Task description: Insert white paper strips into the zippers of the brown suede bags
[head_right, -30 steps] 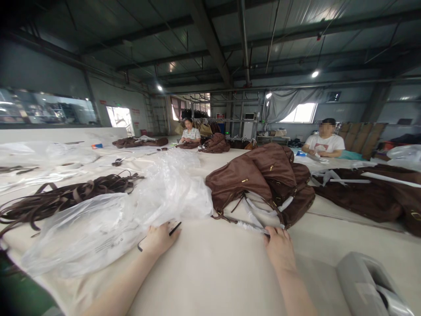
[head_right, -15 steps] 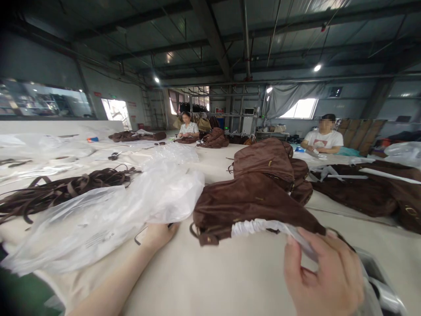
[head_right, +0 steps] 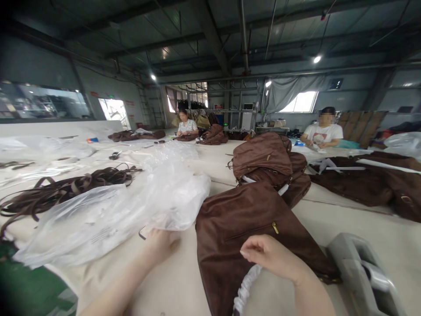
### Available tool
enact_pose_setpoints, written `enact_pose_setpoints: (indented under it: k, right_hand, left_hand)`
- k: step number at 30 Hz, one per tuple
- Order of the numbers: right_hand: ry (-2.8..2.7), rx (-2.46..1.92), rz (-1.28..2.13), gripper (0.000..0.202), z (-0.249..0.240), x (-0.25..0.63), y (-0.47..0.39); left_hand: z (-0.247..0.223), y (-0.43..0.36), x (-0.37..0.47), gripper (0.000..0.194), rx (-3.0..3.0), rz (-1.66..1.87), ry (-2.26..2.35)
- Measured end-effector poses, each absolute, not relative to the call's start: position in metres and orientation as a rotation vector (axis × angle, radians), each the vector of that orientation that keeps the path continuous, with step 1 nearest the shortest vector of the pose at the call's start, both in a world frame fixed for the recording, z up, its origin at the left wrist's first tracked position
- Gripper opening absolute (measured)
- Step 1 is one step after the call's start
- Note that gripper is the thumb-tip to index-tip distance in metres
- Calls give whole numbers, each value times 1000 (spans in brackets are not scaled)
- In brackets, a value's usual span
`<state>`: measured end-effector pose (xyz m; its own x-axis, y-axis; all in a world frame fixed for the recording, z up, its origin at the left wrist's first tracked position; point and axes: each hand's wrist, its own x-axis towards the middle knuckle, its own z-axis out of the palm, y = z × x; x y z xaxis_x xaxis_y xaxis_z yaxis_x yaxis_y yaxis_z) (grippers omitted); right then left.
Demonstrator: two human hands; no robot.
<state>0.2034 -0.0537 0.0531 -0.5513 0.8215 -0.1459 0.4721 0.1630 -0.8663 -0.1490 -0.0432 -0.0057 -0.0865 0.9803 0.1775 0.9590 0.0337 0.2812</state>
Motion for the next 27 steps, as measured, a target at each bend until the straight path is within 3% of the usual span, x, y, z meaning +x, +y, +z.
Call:
enact_pose_setpoints:
  k: [3,9,16,21,23,25,27]
  right_hand:
    - [-2133,-1308,1239,42,39,204,-45]
    - [-2179,-1313,1221,38,18,206,-33]
    - [-2255,-1370,1062,35,9,205,-30]
    - [-2241,-1398,1004,29,10,200,-34]
    - [-2232,-1414,1007,27,12,199,-35]
    - [-2232,-1418,1017,28,15,199,-37]
    - [-2209,-1441,1087,32,19,201,-38]
  left_hand:
    - [-1,-80,-135,40,2192,582,2023]
    - [48,-39,-150,65,2097,803,2121]
    - [73,76,-186,46,1889,803,2228]
    - [49,44,-158,46,1759,1007,2251]
    - [46,3,-129,41,1843,1105,2102]
    - [53,-43,-96,38,2044,1282,1576]
    - [68,-79,-64,34,2247,1192,1162]
